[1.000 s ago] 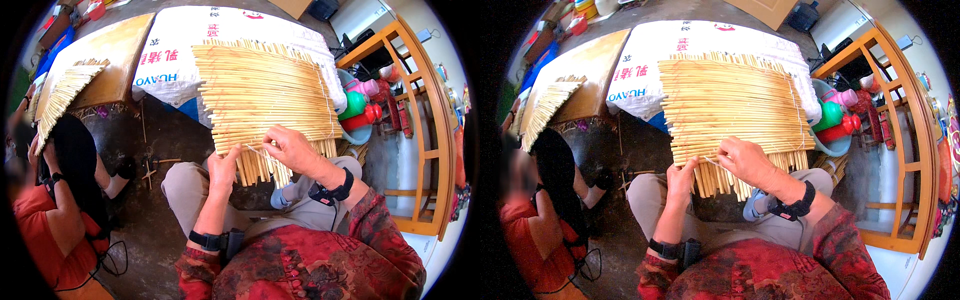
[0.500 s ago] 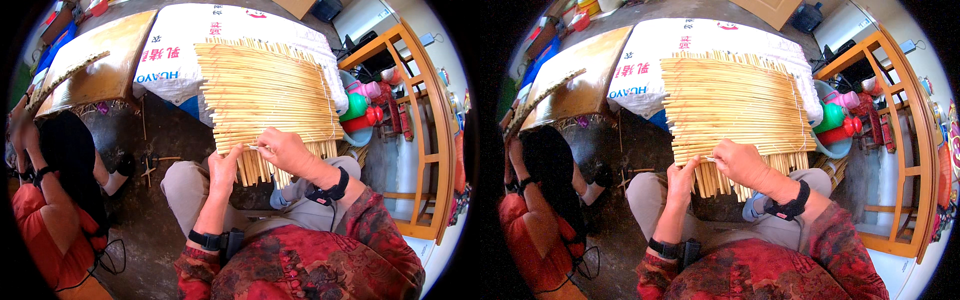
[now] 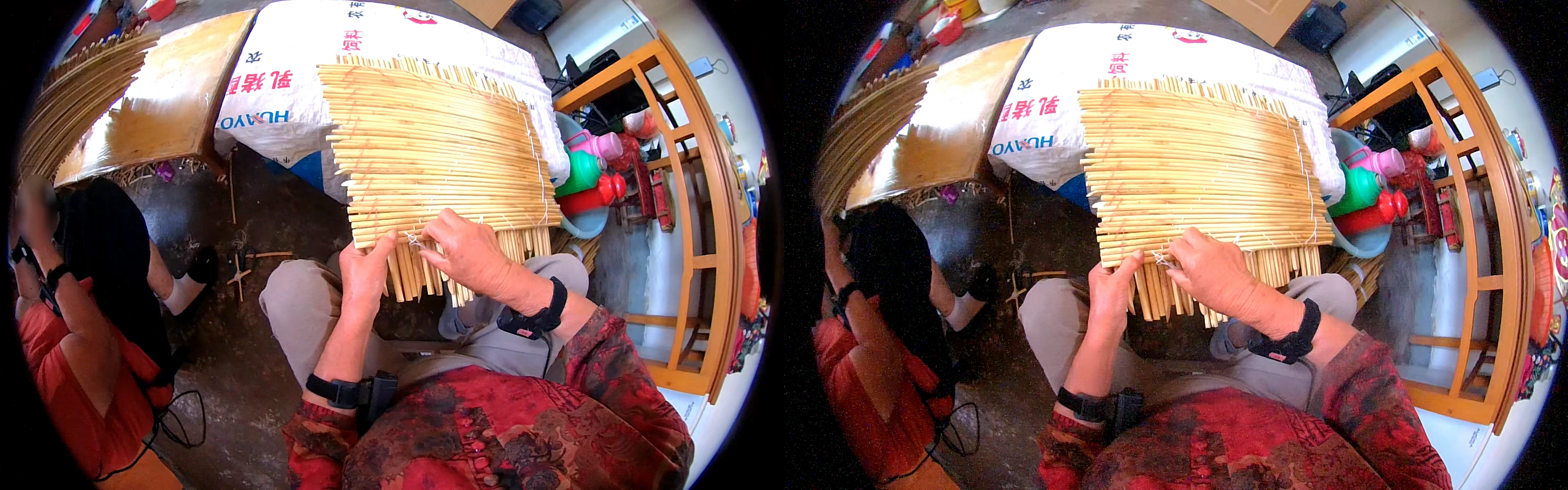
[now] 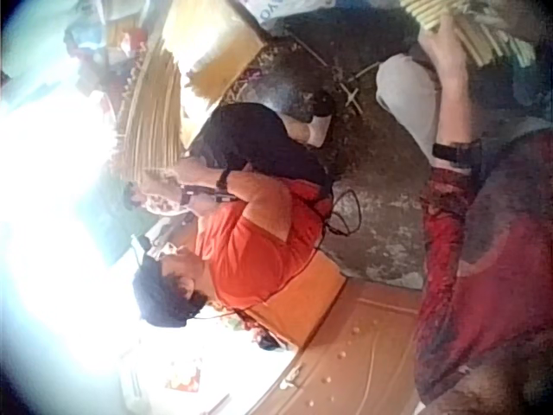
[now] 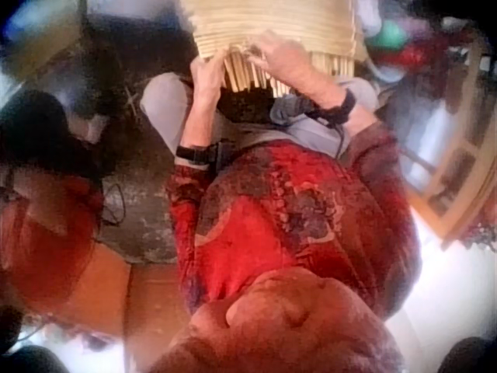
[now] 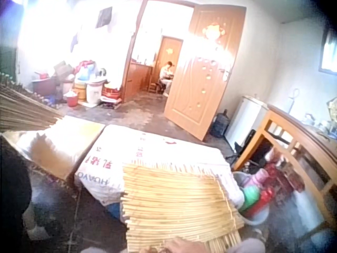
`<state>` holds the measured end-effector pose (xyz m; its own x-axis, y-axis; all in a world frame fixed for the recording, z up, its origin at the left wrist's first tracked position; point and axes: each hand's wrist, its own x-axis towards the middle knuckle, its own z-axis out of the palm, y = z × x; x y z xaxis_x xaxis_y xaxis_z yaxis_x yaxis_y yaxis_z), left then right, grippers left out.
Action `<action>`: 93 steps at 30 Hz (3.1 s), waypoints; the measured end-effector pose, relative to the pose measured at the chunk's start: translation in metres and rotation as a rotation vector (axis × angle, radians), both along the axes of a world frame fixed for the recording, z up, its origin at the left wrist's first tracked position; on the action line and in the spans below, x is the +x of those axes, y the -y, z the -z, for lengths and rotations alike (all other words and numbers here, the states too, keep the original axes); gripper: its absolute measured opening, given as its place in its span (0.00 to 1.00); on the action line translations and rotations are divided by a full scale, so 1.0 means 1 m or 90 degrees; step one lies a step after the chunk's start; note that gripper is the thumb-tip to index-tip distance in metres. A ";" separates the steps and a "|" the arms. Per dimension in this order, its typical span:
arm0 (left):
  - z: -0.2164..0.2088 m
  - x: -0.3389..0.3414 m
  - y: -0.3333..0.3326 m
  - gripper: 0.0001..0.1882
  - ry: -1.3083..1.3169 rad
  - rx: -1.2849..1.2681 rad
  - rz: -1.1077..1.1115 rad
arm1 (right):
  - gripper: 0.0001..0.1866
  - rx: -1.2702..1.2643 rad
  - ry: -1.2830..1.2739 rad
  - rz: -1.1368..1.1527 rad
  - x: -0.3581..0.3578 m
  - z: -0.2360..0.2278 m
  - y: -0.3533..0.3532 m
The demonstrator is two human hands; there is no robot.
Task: The person assembles a bamboo mat by hand, threading white string through the reeds and pulling it tight to secure them together.
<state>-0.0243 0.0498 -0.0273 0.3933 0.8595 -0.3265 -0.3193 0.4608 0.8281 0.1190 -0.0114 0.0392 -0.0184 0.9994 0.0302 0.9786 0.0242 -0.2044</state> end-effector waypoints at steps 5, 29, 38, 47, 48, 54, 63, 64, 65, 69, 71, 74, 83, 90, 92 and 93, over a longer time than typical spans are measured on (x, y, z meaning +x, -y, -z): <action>-0.004 -0.001 -0.001 0.11 -0.019 -0.013 -0.010 | 0.12 0.008 -0.007 -0.013 0.019 0.010 -0.001; 0.005 0.001 -0.001 0.13 0.003 -0.032 0.006 | 0.06 -0.186 -0.803 0.168 0.062 -0.019 0.020; 0.001 0.004 -0.001 0.13 -0.024 -0.034 0.010 | 0.12 -0.337 -0.712 0.252 0.034 -0.038 -0.016; 0.005 0.002 -0.002 0.12 -0.011 -0.028 0.000 | 0.12 0.054 0.040 -0.097 0.036 -0.009 -0.009; 0.006 0.000 -0.003 0.12 -0.014 -0.037 0.005 | 0.12 0.053 0.038 -0.097 0.036 -0.006 -0.012; 0.005 0.004 -0.002 0.12 -0.009 -0.046 0.016 | 0.06 0.085 0.114 -0.187 0.040 0.005 -0.025; 0.005 -0.001 -0.004 0.13 -0.023 -0.048 0.025 | 0.05 -0.341 -0.757 0.167 0.053 -0.027 -0.028; 0.006 0.000 -0.004 0.14 -0.028 -0.048 0.034 | 0.07 -0.408 -0.867 0.177 0.055 -0.027 -0.027; 0.005 0.001 -0.004 0.14 -0.028 -0.050 0.034 | 0.09 -0.476 -0.976 0.186 0.055 -0.027 -0.026; 0.004 0.002 -0.003 0.14 -0.025 -0.044 0.023 | 0.12 -0.150 -0.256 -0.057 0.040 -0.036 -0.021; 0.004 0.002 -0.003 0.14 -0.018 -0.045 0.021 | 0.12 -0.206 -0.163 -0.098 0.047 -0.039 -0.021; 0.003 0.001 -0.003 0.14 -0.017 -0.046 0.016 | 0.09 -0.301 -0.162 -0.092 0.048 -0.050 -0.025; 0.002 0.002 -0.001 0.12 -0.008 -0.038 0.013 | 0.14 -0.047 -0.750 -0.039 0.009 -0.012 -0.045; 0.015 0.002 -0.005 0.12 0.029 -0.016 0.010 | 0.17 -0.127 -0.793 0.106 -0.013 -0.022 -0.042; 0.015 0.003 -0.004 0.12 0.057 -0.011 0.006 | 0.17 -0.105 -0.752 0.070 -0.017 -0.020 -0.037; 0.013 0.002 -0.003 0.12 0.049 -0.017 0.011 | 0.16 -0.082 -0.713 0.034 -0.019 -0.019 -0.033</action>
<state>-0.0219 0.0533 -0.0405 0.4333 0.8436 -0.3171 -0.3730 0.4882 0.7890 0.0996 0.0217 0.0583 -0.0023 0.9949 -0.1007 0.2421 -0.0972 -0.9654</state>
